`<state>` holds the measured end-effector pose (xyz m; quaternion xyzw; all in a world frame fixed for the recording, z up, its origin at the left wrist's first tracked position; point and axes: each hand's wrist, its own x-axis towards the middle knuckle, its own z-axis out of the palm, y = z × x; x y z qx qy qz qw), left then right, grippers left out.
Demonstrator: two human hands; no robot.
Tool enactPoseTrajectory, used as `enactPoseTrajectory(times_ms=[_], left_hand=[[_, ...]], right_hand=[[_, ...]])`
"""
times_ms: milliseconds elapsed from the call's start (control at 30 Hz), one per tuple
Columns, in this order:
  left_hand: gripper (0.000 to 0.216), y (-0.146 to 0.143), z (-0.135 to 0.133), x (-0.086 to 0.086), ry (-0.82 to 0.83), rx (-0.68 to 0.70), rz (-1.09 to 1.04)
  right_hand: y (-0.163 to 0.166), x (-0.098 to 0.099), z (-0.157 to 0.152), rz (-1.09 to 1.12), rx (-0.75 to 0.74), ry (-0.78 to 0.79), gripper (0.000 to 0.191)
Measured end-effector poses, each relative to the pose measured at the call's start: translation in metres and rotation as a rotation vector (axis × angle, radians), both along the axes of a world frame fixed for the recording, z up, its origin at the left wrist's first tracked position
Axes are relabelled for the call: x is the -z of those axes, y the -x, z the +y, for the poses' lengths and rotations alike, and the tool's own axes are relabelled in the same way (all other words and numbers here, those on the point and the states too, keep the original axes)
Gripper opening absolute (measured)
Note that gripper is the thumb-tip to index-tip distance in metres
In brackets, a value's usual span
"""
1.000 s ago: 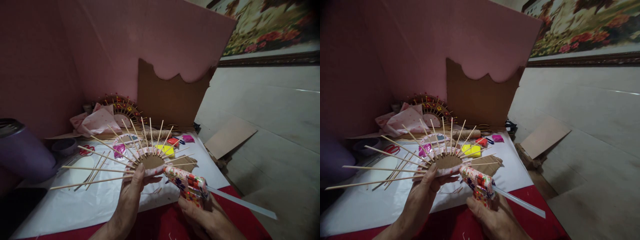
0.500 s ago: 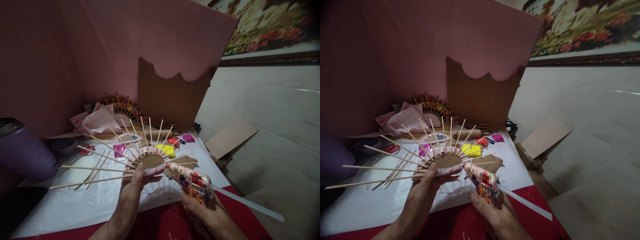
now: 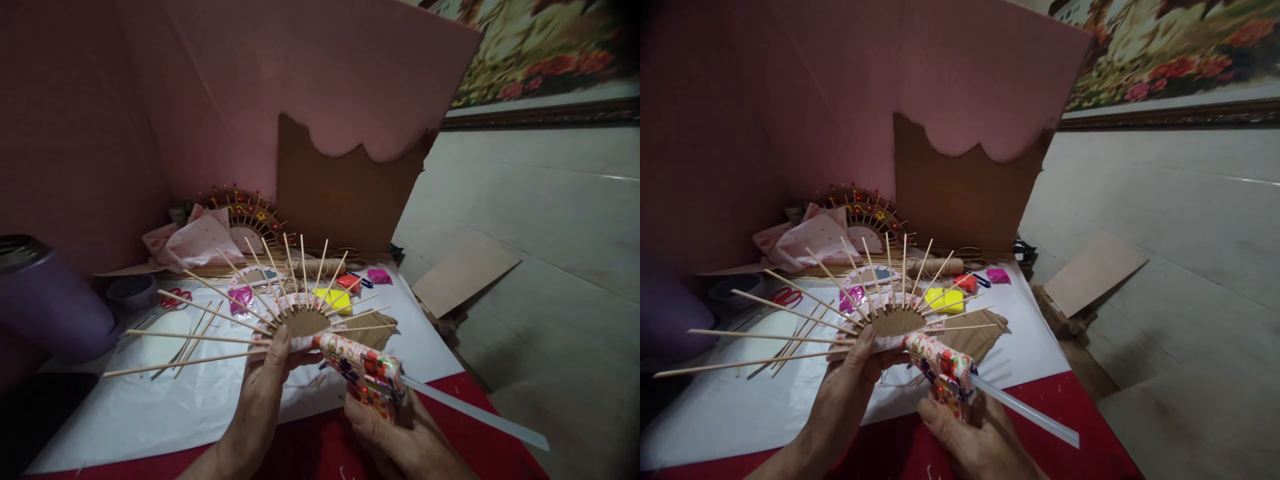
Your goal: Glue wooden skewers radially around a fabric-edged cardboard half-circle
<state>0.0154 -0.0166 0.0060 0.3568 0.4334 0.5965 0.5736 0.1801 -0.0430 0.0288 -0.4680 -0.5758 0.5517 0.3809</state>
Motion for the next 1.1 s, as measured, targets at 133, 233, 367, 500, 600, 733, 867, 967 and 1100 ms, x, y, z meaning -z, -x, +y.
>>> enactPoseTrajectory(times_ms=[133, 233, 367, 500, 600, 733, 867, 967, 1100], left_hand=[[0.040, -0.001, 0.001, 0.000, -0.033, 0.027, -0.060], [0.039, 0.000, 0.002, 0.000, -0.056, 0.047, -0.096], [0.042, 0.001, 0.002, 0.002, -0.041, 0.051, -0.054], [0.043, 0.002, 0.002, 0.004, -0.034, 0.071, -0.079], [0.042, 0.001, 0.001, 0.003, -0.033, 0.064, -0.089], [0.045, 0.000, 0.001, 0.002, -0.029, 0.024, -0.017], [0.045, -0.001, 0.002, 0.003, -0.049, 0.013, -0.027], [0.045, -0.001, 0.002, 0.004, -0.053, 0.019, -0.040], [0.044, 0.000, 0.001, 0.005, -0.062, 0.049, -0.050]], right_hand=[[0.002, 0.001, 0.000, -0.005, -0.018, -0.019, 0.029], [0.003, 0.001, -0.001, -0.018, -0.014, -0.019, 0.030], [0.002, -0.001, -0.001, -0.004, -0.008, -0.021, 0.034], [-0.004, -0.001, 0.000, -0.032, 0.037, -0.010, 0.032], [-0.007, 0.002, 0.000, -0.044, 0.030, -0.015, 0.028], [-0.005, 0.007, 0.000, -0.064, -0.009, -0.008, 0.022], [-0.001, 0.006, 0.000, -0.030, -0.014, -0.024, 0.024], [-0.002, 0.006, -0.001, 0.008, -0.010, -0.024, 0.025], [-0.002, 0.007, -0.002, 0.010, 0.023, 0.000, 0.027]])
